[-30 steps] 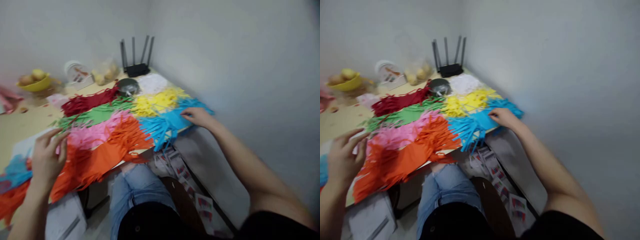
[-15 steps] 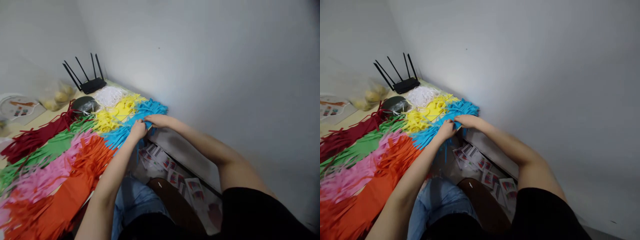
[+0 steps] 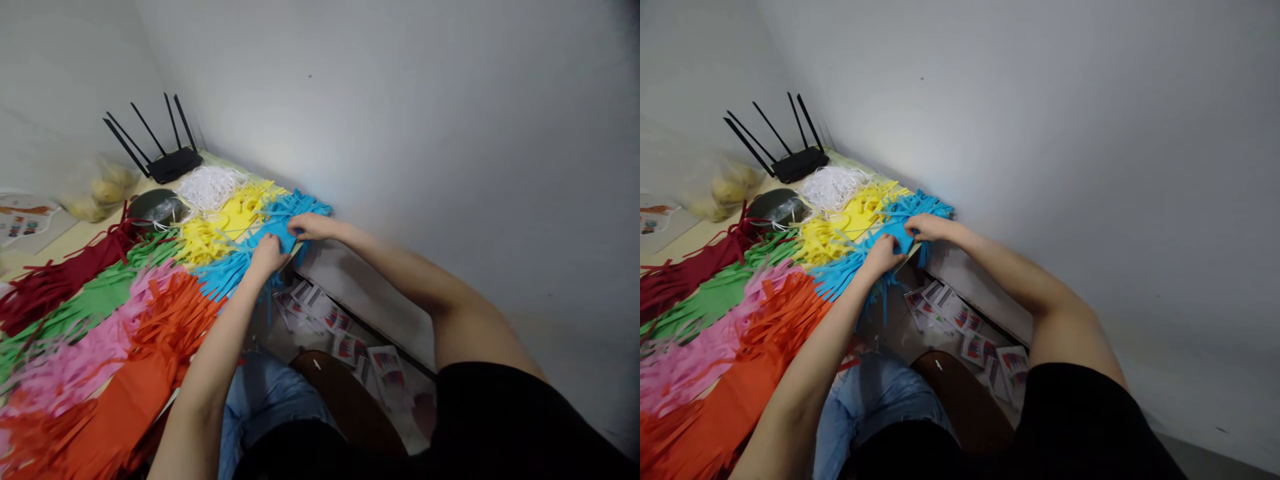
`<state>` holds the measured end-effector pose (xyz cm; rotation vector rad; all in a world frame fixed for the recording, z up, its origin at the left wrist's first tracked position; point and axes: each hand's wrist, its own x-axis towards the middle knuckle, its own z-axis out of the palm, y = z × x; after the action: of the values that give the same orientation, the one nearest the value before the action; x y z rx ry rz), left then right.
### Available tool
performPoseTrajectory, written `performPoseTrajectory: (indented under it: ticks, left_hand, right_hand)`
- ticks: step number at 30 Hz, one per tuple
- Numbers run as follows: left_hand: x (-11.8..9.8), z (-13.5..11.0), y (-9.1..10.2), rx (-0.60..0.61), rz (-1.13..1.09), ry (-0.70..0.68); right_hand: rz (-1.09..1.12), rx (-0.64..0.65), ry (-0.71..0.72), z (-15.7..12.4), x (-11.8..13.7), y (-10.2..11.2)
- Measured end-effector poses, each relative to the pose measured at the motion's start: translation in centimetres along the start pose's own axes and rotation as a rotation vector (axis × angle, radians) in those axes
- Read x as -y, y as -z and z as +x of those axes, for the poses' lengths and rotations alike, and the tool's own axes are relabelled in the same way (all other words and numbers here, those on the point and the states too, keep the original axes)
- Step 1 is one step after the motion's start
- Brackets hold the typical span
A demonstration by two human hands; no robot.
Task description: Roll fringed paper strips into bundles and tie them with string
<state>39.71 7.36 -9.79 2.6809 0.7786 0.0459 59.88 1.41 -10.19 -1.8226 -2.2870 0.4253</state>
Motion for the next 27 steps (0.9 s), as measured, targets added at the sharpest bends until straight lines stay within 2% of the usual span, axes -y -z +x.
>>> performPoseTrajectory:
  ticks: [16,27]
  left_hand:
    - [0.6,0.1,0.8,0.002,-0.157,0.007]
    - [0.8,0.1,1.1,0.014,-0.170,0.025]
  right_hand:
    - [0.011,0.041,-0.001,0.6,-0.2,0.5]
    - [0.042,0.046,0.004,0.5,0.0,0.7]
